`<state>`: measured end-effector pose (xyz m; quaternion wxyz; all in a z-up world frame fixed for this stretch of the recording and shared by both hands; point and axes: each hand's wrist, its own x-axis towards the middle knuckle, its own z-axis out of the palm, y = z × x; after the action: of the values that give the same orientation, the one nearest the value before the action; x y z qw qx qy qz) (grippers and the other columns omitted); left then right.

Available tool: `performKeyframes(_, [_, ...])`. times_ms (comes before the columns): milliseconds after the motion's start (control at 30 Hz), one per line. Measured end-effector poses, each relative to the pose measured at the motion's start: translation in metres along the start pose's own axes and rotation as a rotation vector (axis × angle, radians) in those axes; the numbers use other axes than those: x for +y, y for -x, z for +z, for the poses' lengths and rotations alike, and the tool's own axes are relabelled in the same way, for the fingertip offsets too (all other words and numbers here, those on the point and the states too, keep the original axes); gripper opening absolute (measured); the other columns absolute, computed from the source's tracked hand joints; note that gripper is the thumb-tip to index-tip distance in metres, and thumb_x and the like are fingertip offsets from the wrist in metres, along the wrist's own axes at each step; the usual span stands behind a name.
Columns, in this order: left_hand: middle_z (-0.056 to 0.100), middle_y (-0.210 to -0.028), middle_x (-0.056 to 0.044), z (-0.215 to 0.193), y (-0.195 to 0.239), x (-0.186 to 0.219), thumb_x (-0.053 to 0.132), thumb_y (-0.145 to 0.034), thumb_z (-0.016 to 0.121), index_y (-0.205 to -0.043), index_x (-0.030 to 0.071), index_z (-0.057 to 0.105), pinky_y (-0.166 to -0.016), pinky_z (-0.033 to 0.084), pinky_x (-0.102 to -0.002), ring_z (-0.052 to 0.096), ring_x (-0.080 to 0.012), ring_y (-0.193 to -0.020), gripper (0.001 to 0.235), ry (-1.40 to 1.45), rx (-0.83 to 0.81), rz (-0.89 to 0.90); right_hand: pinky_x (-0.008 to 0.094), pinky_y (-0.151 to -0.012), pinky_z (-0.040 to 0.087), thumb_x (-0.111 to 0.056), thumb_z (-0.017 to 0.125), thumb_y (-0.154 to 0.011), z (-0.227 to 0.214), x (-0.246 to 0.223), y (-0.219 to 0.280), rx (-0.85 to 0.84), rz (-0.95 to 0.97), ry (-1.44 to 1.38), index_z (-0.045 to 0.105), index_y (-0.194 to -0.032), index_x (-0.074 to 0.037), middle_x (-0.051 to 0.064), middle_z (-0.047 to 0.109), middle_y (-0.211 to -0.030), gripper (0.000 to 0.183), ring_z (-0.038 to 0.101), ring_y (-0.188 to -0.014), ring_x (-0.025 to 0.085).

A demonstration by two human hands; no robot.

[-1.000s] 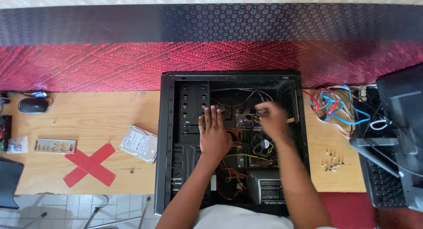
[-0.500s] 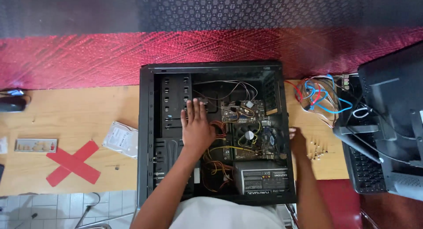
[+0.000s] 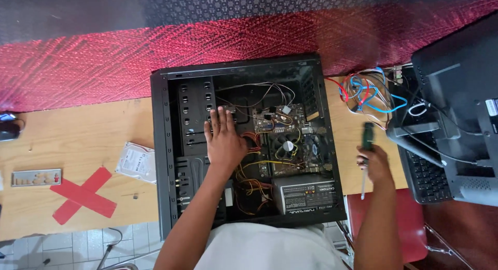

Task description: The person installs two hard drives into a desktop computer case. They place each drive into a drive bay and secure it with screws using a screwdriver. The person handles the drives and screws by hand and uses the screwdriver to tighten the screws.

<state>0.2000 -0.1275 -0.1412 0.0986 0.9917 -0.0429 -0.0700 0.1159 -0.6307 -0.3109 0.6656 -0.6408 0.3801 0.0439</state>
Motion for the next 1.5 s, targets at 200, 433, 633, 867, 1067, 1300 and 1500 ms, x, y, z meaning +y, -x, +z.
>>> performKeyframes(200, [0.018, -0.172, -0.026, -0.005, 0.001, 0.0, 0.023, -0.089, 0.053, -0.163, -0.002, 0.027, -0.128, 0.008, -0.061, 0.011, -0.0437, -0.16, 0.083, 0.085, -0.029, -0.004, 0.046, -0.077, 0.054, -0.046, 0.088, -0.075, -0.059, 0.006, -0.032, 0.484, -0.214, 0.966, 0.071, -0.11, -0.019, 0.009, 0.071, -0.094, 0.048, 0.072, -0.092, 0.037])
performKeyframes(433, [0.019, -0.171, -0.026, -0.003, 0.001, -0.002, 0.024, -0.09, 0.054, -0.163, -0.002, 0.028, -0.128, 0.007, -0.06, 0.012, -0.0438, -0.16, 0.081, 0.119, -0.024, -0.001, 0.045, -0.088, 0.06, -0.04, 0.078, -0.086, -0.01, -0.027, 0.011, 0.312, -0.248, 1.304, 0.072, -0.111, -0.019, 0.011, 0.076, -0.098, 0.033, 0.076, -0.099, 0.038])
performKeyframes(633, [0.022, -0.17, -0.025, -0.003, 0.0, -0.004, 0.019, -0.091, 0.053, -0.162, -0.001, 0.031, -0.129, 0.007, -0.06, 0.013, -0.043, -0.16, 0.077, 0.151, -0.018, -0.018, 0.049, -0.084, 0.059, -0.039, 0.073, -0.088, 0.002, -0.015, 0.0, 0.365, -0.228, 1.377, 0.07, -0.111, -0.025, 0.007, 0.076, -0.09, 0.027, 0.077, -0.094, 0.037])
performKeyframes(867, [0.024, -0.169, -0.023, 0.003, -0.004, -0.011, 0.02, -0.089, 0.055, -0.16, 0.001, 0.032, -0.127, 0.008, -0.061, 0.012, -0.043, -0.159, 0.078, 0.197, 0.006, 0.023, 0.046, -0.077, 0.053, -0.028, 0.083, -0.095, 0.023, -0.083, 0.053, 0.552, -0.761, 0.918, 0.071, -0.105, -0.011, 0.013, 0.071, -0.088, 0.023, 0.069, -0.086, 0.034])
performKeyframes(1067, [0.029, -0.167, -0.021, 0.009, 0.0, -0.016, 0.021, -0.092, 0.052, -0.154, 0.003, 0.041, -0.126, 0.009, -0.065, 0.014, -0.0449, -0.158, 0.066, 0.275, 0.11, 0.119, 0.029, -0.089, 0.054, -0.008, 0.073, -0.101, 0.103, -0.209, 0.226, 0.22, -0.711, 0.034, 0.049, -0.088, -0.018, 0.001, 0.062, -0.086, 0.03, 0.07, -0.099, 0.014])
performKeyframes(1300, [0.066, -0.107, -0.013, -0.058, 0.087, 0.01, -0.01, -0.086, 0.048, -0.139, 0.004, 0.055, -0.091, 0.053, -0.041, 0.063, -0.0243, -0.093, 0.055, 0.876, 0.261, 0.76, 0.048, -0.084, 0.067, -0.003, 0.079, -0.081, 0.18, -0.189, 0.332, -0.41, -0.537, -0.192, 0.055, -0.08, -0.014, 0.018, 0.08, -0.081, 0.027, 0.083, -0.083, 0.034])
performKeyframes(1500, [0.067, -0.122, -0.02, -0.082, 0.158, 0.022, 0.02, -0.107, 0.063, -0.128, 0.006, 0.068, -0.099, 0.059, -0.046, 0.073, -0.0348, -0.115, 0.026, 1.28, 0.212, 0.578, 0.026, -0.069, 0.054, -0.022, 0.089, -0.076, 0.221, -0.135, 0.346, -0.408, -0.368, 0.308, 0.079, -0.093, -0.01, 0.001, 0.08, -0.081, 0.023, 0.069, -0.076, 0.011])
